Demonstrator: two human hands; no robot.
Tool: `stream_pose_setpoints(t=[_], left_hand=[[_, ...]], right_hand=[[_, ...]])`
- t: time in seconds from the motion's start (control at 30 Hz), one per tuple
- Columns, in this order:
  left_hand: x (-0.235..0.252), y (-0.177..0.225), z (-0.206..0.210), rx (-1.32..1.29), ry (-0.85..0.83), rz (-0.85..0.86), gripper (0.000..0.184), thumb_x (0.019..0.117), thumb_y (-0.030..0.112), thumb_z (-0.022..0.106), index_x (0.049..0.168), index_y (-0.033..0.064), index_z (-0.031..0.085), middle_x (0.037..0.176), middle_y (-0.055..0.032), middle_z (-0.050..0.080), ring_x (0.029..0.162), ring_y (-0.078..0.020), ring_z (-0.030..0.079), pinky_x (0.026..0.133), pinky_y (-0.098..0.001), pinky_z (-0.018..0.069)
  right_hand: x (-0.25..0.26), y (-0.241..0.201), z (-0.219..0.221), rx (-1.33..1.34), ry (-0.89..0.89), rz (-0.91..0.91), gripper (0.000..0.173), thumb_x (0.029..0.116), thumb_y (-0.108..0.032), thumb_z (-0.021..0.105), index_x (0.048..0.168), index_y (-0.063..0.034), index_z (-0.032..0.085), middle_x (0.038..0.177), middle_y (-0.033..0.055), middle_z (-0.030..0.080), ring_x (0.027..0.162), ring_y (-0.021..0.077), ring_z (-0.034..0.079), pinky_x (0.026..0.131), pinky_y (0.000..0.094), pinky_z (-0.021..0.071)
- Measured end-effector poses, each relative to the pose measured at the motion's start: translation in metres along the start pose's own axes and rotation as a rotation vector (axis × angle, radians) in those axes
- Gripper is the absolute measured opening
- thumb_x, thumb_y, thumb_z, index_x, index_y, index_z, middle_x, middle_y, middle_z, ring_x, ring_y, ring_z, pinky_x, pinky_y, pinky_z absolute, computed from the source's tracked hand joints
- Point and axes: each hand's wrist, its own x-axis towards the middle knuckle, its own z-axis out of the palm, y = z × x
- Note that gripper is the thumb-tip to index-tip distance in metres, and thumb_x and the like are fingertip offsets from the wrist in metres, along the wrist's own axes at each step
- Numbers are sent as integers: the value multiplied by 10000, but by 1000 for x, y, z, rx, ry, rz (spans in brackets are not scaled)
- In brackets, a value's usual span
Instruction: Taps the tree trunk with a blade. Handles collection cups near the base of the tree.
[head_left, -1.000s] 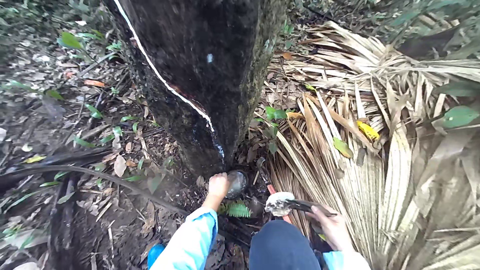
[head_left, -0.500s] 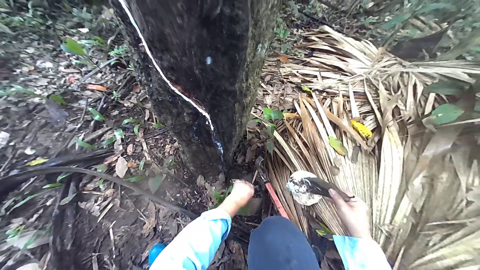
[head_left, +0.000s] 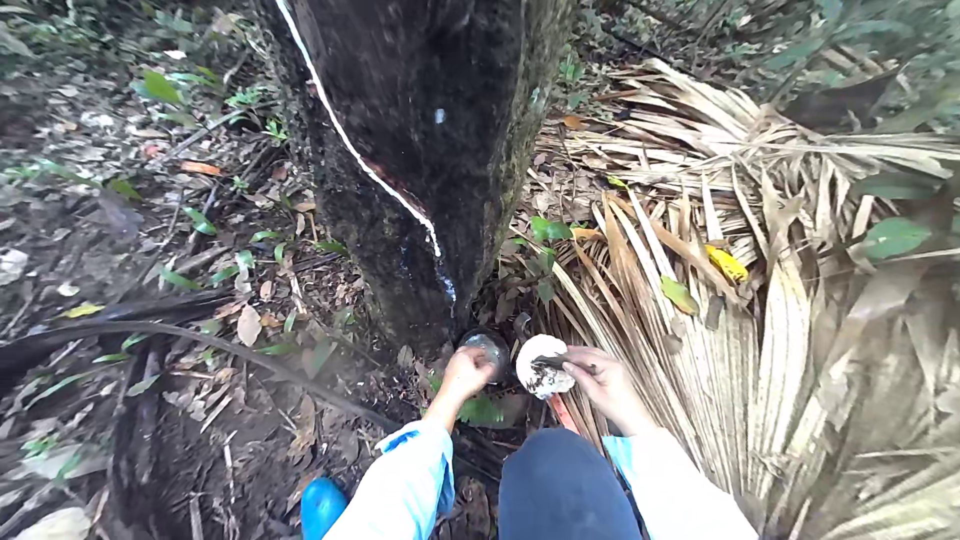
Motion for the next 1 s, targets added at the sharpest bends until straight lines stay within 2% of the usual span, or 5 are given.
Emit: stream_pose_setpoints(t=[0.1, 0.3, 0.5, 0.73, 1.0], left_hand=[[-7, 13, 6, -4, -92, 12, 476, 974, 281, 678, 1348, -10, 625, 1365, -234, 606, 1272, -345, 589, 1103, -517, 447], [-15, 11, 16, -43, -6, -127, 330, 961, 251, 644, 1145, -17, 703, 1140, -231, 695, 1107, -366, 658, 985, -583, 490], [-24, -10, 9, -48, 21, -238, 301, 961, 242, 619, 1079, -23, 700, 1101, -233, 690, 1079, -372, 656, 943, -597, 490], [-25, -16, -13, -117, 75, -255, 259, 974, 197, 613, 1035, -44, 686, 1046, -234, 674, 1009, -352, 645, 907, -567, 489], [-13, 0, -14, -51, 74, -262, 283, 977, 241, 614, 1028, -27, 692, 1092, -231, 673, 1060, -358, 640, 925, -574, 484]], right_hand=[[10, -7, 12, -25, -68, -75, 191, 905, -120, 651, 956, -15, 802, 1044, 169, 770, 1111, 382, 694, 1047, 631, 432], [15, -19, 32, 74, -66, -67, 190, 889, -94, 650, 947, 24, 787, 955, 158, 770, 944, 292, 724, 964, 516, 506], [23, -17, 45, 424, 108, 408, 108, 946, 14, 642, 1010, 79, 701, 869, 63, 741, 784, -9, 672, 782, 193, 560], [31, 10, 55, 641, 397, 786, 173, 999, -4, 608, 1141, 94, 613, 980, 132, 692, 854, 110, 666, 821, 283, 562], [31, 37, 55, 710, 578, 963, 342, 1043, -120, 586, 1327, 57, 518, 1120, 216, 643, 917, 249, 660, 804, 424, 569]])
